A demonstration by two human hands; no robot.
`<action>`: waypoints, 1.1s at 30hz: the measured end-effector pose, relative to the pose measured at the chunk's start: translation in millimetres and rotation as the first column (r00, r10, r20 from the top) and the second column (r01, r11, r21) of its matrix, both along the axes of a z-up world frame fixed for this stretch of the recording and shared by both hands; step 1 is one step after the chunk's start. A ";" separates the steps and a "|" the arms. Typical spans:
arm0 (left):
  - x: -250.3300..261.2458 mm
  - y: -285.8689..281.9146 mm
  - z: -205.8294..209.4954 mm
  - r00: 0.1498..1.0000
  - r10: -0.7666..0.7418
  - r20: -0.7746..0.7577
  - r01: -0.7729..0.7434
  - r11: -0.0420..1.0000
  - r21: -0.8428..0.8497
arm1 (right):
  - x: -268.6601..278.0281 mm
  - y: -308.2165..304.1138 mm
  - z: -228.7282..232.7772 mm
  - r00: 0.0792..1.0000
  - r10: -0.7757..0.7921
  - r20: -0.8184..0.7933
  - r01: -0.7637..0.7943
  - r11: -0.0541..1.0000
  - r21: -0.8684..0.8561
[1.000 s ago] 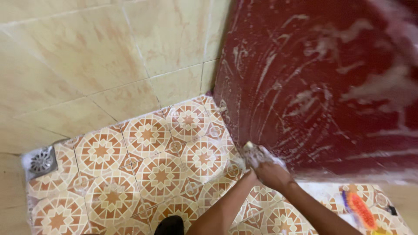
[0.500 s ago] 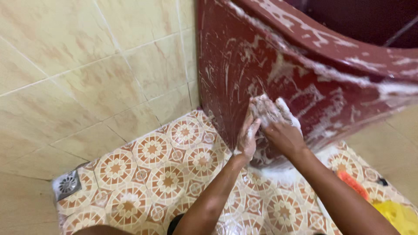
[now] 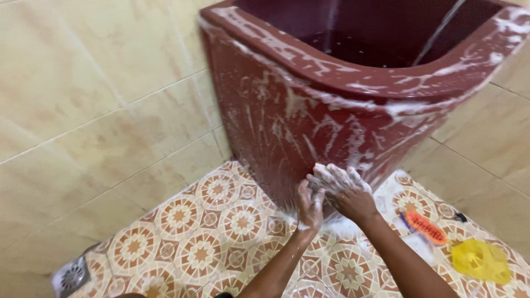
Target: The person scrubs the exterior surfaces of a large red plastic basin with a sponge and soapy water, moving the sponge across the sides and bottom edges while water fills the basin from a wall-mounted tap.
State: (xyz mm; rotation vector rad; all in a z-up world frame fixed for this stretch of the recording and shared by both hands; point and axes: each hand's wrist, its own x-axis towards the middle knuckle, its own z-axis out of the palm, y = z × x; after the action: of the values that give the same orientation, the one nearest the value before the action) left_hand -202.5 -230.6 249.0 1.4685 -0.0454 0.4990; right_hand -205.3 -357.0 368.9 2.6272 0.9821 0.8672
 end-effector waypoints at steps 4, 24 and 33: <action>-15.3 8.8 78.4 0.934 0.065 0.351 -0.141 0.970 0.196 | 8.3 -4.5 27.8 0.986 -0.042 0.162 0.027 0.995 0.091; 55.6 -10.6 -36.5 0.809 -0.058 0.586 -0.475 0.523 0.708 | 85.1 -49.1 -202.1 0.935 -0.054 0.352 -0.186 0.768 0.612; 29.5 -36.2 11.6 0.805 0.022 0.593 -0.503 0.556 0.662 | 75.0 -54.8 -136.0 0.953 -0.070 0.295 -0.128 0.790 0.600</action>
State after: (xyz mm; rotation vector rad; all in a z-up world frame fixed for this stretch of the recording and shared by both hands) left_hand -173.0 -266.8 260.6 2.2052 -0.5596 1.2726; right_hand -130.3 -411.8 232.9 2.8276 0.7410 1.8044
